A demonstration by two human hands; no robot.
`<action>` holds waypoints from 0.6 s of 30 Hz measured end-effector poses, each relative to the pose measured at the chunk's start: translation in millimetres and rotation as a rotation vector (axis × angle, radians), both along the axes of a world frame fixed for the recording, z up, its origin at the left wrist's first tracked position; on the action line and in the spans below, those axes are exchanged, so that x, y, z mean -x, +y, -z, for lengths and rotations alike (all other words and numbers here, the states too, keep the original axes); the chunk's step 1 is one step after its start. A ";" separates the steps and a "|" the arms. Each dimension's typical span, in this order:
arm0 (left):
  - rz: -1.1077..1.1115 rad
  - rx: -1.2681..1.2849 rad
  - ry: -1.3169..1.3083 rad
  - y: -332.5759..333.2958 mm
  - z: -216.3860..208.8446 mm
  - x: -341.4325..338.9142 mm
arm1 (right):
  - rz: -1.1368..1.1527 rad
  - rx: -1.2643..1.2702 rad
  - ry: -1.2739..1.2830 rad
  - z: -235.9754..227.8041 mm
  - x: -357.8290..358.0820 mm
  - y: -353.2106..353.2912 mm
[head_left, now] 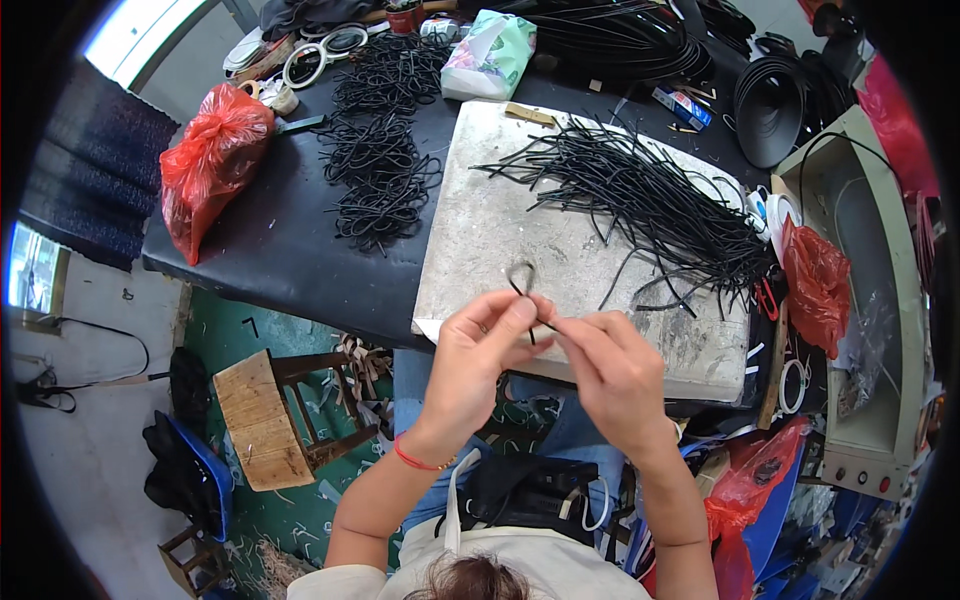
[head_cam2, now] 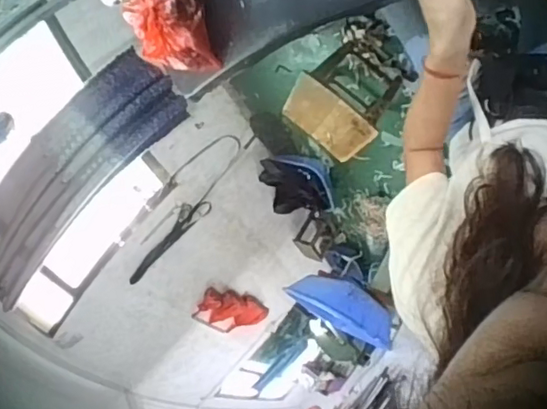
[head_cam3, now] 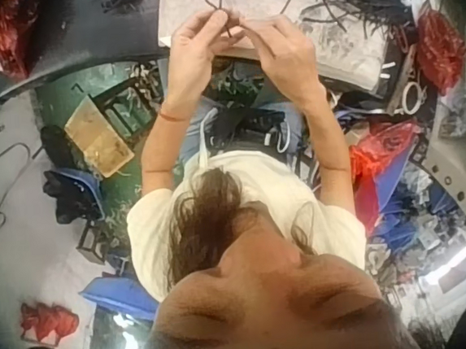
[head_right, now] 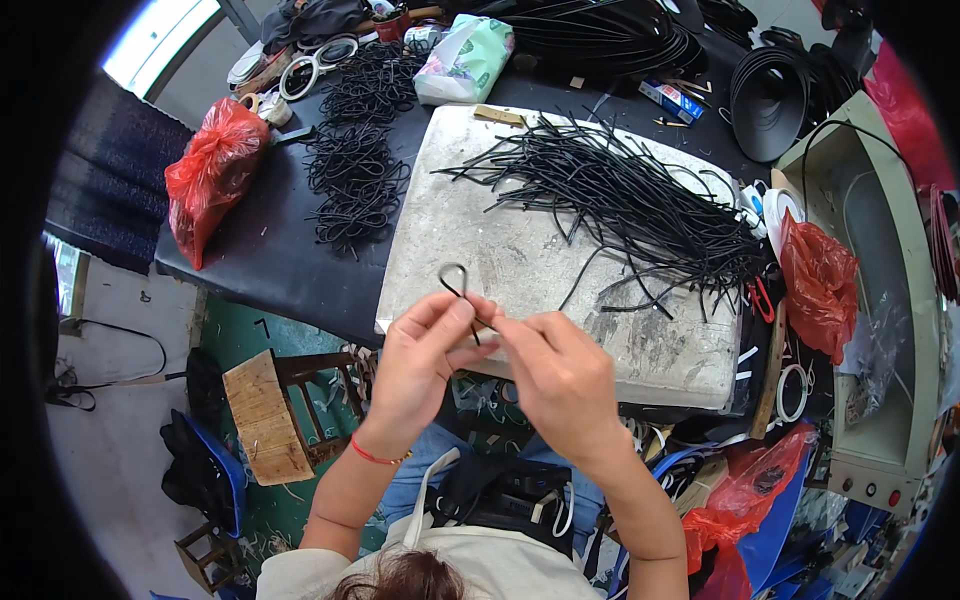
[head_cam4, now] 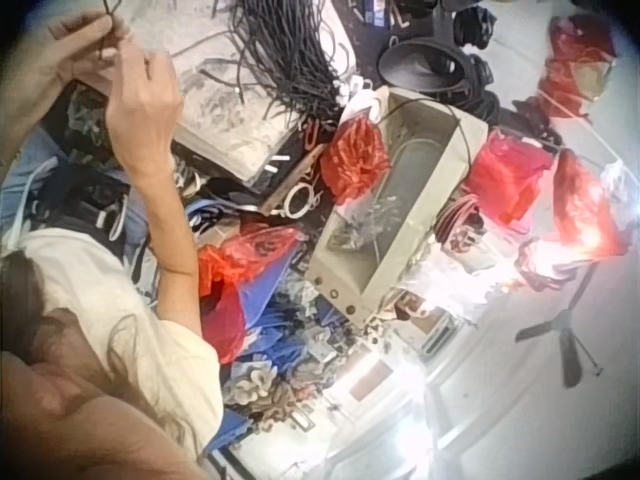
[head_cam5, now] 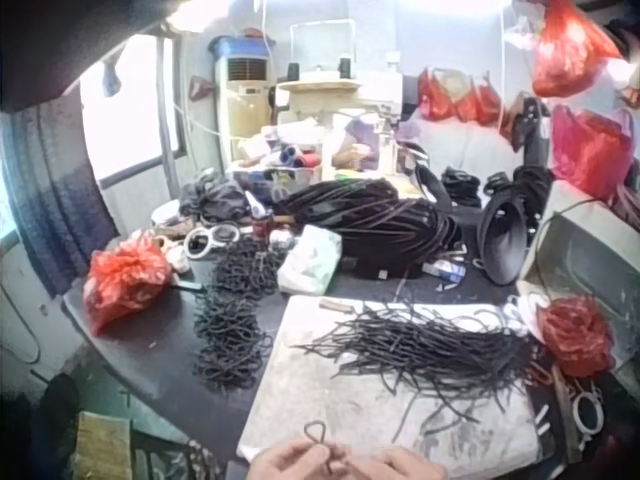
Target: The person repeatedly picks up short black cords from a pile on a workbench and ties them into knots by hand. They place the knotted cords onto a separate pile on the table. The workspace is cluttered with various materials and tools, including scissors and plastic bags.
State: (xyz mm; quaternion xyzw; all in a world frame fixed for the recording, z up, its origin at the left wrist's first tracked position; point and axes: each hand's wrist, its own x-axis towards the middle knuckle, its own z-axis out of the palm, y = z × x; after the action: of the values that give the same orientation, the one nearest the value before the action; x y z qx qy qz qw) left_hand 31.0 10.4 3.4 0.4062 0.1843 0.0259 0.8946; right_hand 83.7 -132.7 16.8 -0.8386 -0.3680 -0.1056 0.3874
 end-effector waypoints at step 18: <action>0.213 -0.243 0.091 10.4 -4.4 2.7 | 0.048 0.035 -0.174 0.8 -3.5 -8.6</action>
State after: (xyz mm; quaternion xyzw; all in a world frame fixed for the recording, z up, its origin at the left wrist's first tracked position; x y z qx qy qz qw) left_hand 28.4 20.8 7.8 0.5292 0.1761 -0.0655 0.8274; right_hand 87.2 -141.3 16.0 -0.8415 -0.3817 -0.1810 0.3367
